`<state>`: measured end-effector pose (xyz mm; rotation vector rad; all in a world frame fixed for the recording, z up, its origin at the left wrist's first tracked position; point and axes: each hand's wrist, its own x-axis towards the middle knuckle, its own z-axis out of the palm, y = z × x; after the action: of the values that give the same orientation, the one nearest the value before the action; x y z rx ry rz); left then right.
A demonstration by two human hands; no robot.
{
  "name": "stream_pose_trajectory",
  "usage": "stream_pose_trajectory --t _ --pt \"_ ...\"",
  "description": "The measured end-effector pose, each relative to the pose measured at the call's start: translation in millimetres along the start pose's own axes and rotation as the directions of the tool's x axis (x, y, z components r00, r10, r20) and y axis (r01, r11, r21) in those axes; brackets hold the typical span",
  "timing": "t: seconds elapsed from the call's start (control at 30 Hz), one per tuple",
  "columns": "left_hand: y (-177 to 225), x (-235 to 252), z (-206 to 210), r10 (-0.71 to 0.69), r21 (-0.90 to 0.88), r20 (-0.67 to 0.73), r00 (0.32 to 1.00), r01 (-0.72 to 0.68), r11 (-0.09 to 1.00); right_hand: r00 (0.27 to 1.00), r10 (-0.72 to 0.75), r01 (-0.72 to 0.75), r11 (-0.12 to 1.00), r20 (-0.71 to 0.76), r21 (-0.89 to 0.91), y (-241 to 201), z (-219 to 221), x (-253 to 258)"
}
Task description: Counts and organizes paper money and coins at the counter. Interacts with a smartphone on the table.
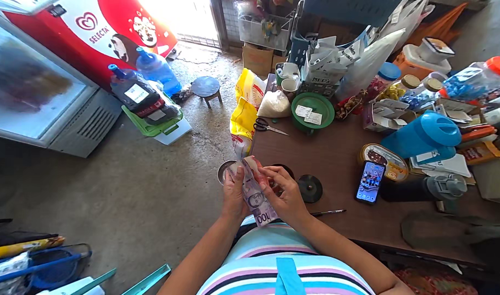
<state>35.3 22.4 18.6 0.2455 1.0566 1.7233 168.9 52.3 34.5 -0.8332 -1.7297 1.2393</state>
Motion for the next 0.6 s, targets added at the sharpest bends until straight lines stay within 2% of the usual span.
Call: stream_pose_trajectory --t 0.17,0.37,0.47,0.53,0.6 --pt "0 -2 1 -0.078 -0.003 0.032 0.996 0.079 0.997 0.995 0.070 -0.073 0.996 0.068 0.049 0 3 -4" --pt "7 -3 10 0.030 0.057 -0.115 0.993 -0.023 0.998 0.974 0.127 -0.134 0.991 0.187 0.026 1 -2 -4" --pt "9 -4 5 -0.025 -0.012 -0.019 1.000 0.025 1.000 0.971 0.123 -0.136 0.989 0.203 0.052 7 -2 -3" --pt "9 -5 -5 -0.162 -0.076 0.131 0.978 0.173 0.982 0.973 0.124 -0.140 0.988 0.194 0.071 7 -4 -1" --pt "8 -5 -12 -0.285 -0.121 0.271 0.919 0.326 0.937 0.971 0.132 -0.150 0.985 0.200 0.080 8 -6 1"
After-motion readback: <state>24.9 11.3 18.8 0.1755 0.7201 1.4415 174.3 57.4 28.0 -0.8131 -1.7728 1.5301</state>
